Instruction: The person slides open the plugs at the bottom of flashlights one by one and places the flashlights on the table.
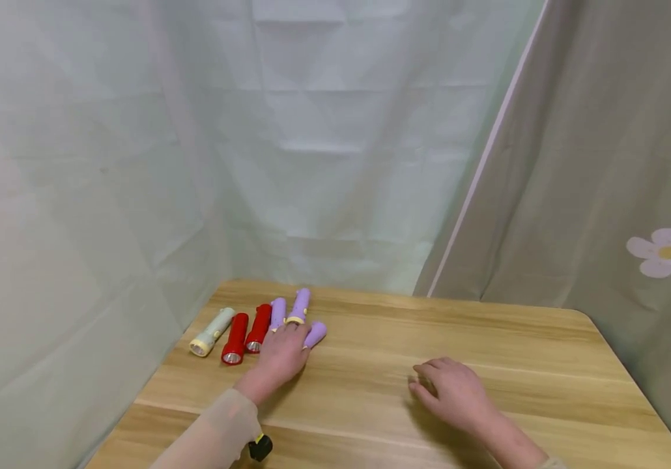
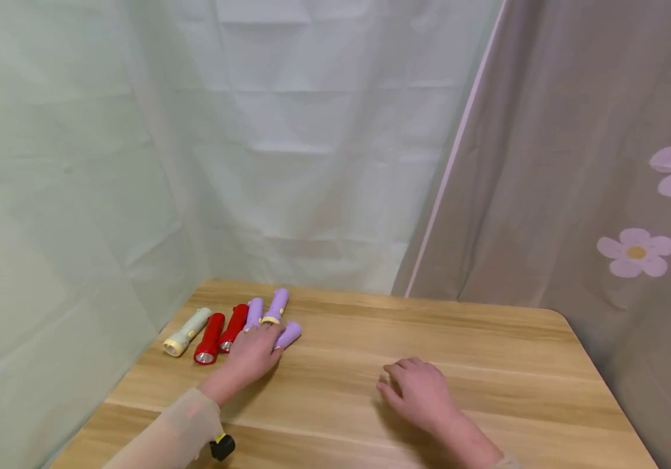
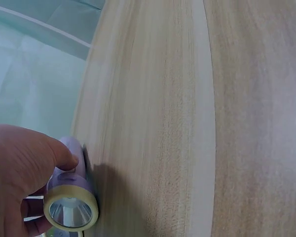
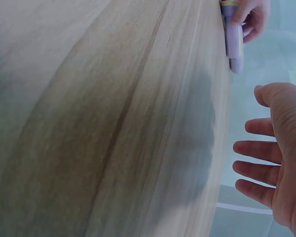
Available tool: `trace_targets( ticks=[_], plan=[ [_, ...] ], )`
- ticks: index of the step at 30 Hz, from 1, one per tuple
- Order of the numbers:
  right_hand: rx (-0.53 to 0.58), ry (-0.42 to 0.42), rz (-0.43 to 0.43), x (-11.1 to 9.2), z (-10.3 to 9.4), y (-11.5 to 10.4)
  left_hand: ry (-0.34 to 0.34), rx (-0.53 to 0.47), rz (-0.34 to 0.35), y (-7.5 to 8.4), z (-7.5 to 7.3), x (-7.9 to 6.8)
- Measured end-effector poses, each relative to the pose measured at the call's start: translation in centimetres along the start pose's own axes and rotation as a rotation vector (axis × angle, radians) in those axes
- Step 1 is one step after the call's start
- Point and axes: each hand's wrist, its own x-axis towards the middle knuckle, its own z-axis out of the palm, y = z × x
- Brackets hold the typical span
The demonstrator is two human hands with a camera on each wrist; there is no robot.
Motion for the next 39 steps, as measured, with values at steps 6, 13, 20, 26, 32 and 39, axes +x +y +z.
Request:
trace_targets(
  ticks=[6, 13, 20, 26, 32, 39],
  plan=[
    [-0.002, 0.006, 0.014, -0.4, 0.0, 0.3, -0.018, -0.055, 0.034, 0.4, -0.3, -0.3],
    [-0.003, -0.003, 0.02, -0.2, -0.3, 0.5, -0.087, -0.047, -0.007, 0.6, -0.5, 0.2],
    [-0.001, -0.013, 0.027, -0.2, -0.3, 0.6, -0.154, 0.018, -0.047, 0.9, -1.2, 0.6],
    [0.018, 0.025, 0.028, -0.1, -0.4, 0.9, -0.174, 0.013, -0.069, 1.1, -1.9, 0.8],
    [0.066, 0.075, 0.047, 0.1, -1.1, 1.3, -0.077, -0.098, -0.041, 1.6, -1.9, 0.6],
    [0.146, 0.134, 0.091, 0.4, -2.6, 1.6, 0.062, -0.229, 0.022, 3.6, -2.7, 0.3]
  ],
)
